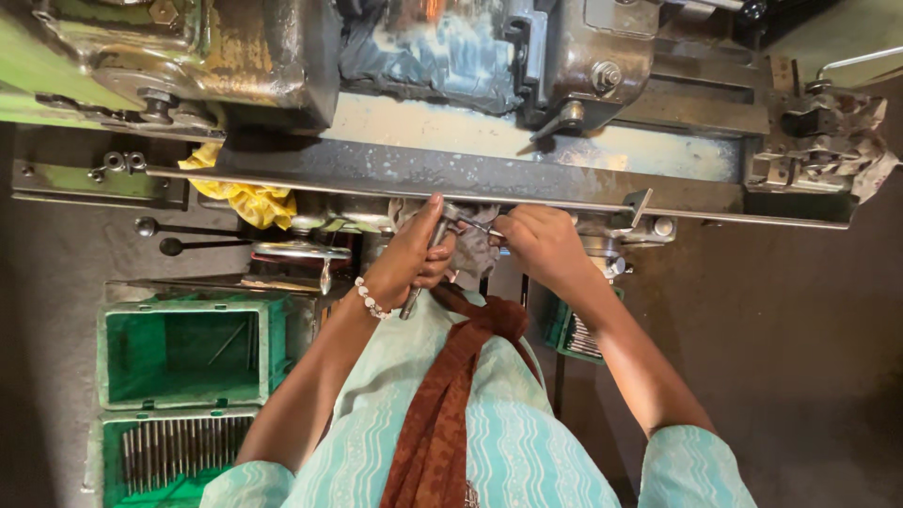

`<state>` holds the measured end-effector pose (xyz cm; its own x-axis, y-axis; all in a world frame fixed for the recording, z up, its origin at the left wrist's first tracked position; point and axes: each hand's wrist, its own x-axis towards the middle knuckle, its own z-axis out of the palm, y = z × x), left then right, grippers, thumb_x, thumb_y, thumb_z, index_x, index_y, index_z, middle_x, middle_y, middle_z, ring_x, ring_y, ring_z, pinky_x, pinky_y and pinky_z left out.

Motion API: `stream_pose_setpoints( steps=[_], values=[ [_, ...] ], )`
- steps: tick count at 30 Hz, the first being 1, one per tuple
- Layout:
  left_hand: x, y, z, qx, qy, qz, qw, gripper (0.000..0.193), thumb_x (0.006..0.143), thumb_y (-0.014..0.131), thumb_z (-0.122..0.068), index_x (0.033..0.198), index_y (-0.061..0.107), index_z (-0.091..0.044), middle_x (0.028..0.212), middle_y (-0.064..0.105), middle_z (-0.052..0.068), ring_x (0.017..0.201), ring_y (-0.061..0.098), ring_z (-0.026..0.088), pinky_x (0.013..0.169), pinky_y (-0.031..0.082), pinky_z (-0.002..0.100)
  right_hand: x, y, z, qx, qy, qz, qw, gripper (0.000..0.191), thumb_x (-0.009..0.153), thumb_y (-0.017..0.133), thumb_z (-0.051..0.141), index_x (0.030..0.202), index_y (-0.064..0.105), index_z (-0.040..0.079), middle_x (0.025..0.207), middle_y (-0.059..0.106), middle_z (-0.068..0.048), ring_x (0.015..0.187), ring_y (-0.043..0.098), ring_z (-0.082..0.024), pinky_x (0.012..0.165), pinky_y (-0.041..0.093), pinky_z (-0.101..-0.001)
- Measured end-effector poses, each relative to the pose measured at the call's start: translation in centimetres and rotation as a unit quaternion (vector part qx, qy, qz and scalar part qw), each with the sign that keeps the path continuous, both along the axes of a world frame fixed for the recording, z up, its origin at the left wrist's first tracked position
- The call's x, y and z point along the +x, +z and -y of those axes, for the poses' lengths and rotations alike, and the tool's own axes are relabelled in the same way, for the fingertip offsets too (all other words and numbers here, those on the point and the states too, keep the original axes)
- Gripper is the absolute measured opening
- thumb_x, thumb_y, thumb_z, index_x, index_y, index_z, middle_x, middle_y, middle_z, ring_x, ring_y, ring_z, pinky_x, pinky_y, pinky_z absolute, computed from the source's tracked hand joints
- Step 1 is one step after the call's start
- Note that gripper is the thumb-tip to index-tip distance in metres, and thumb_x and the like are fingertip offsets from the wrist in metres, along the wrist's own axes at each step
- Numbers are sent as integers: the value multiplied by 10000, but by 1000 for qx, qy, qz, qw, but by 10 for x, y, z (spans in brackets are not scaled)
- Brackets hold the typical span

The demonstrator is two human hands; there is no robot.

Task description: The person operates a metal turning machine, repeatedly inserting cylindrical metal rods into the chuck, engaging the cutting tool, and removing the finished pieces. They place the finished rods into a green bin and wipe the machine bed with a cloth between cycles.

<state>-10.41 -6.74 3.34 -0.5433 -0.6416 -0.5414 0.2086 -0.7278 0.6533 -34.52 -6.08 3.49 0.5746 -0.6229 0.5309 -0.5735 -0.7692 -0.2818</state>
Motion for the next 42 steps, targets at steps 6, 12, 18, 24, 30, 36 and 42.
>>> stream_pose_setpoints(
  steps=[6,12,18,24,30,36,42],
  values=[
    [-3,1,5,12,-54,1,998,469,1021,412,-618,1011,502,-158,605,307,-71,423,206,25,363,153,211,-10,1,4,-72,63,-17,995,357,716,738,34,1019,548,28,805,598,-105,716,629,-301,617,506,-412],
    [-23,-4,1,-79,31,76,993,417,1000,404,-579,1102,517,-191,609,337,-77,444,281,40,378,250,226,-7,-8,-1,37,-28,76,996,354,731,695,-107,1023,549,31,813,584,-121,718,611,-328,624,484,-426],
    [-36,8,6,-337,89,233,908,439,989,603,-476,1110,504,-66,639,494,-40,526,474,88,476,396,288,4,-13,1,90,-78,181,976,244,862,638,-163,1019,525,-14,753,570,-158,637,612,-346,566,480,-421],
    [-40,14,16,-431,121,273,852,522,910,760,-499,1009,527,-42,741,560,6,663,554,125,613,495,301,2,-6,13,115,-39,138,983,277,912,699,-90,1095,503,-23,783,592,-198,665,652,-381,566,471,-443],
    [-49,9,20,-379,204,227,873,501,807,859,-468,900,577,-65,744,545,-40,685,497,75,599,468,258,20,24,27,111,-51,265,957,345,935,727,74,1122,462,-43,927,618,-197,718,638,-328,645,505,-419],
    [-59,10,22,-201,276,56,938,423,753,900,-341,719,594,-51,624,494,-48,529,402,81,467,296,272,19,56,38,-56,-95,161,981,361,1008,623,299,820,478,27,767,444,-130,747,480,-365,729,392,-471],
    [-61,4,33,-273,258,49,926,411,782,889,-349,704,590,-80,668,528,-83,615,464,41,538,373,256,46,18,20,10,-242,295,924,441,1074,576,295,784,428,-1,690,383,-137,623,401,-293,611,308,-409]
  ],
)
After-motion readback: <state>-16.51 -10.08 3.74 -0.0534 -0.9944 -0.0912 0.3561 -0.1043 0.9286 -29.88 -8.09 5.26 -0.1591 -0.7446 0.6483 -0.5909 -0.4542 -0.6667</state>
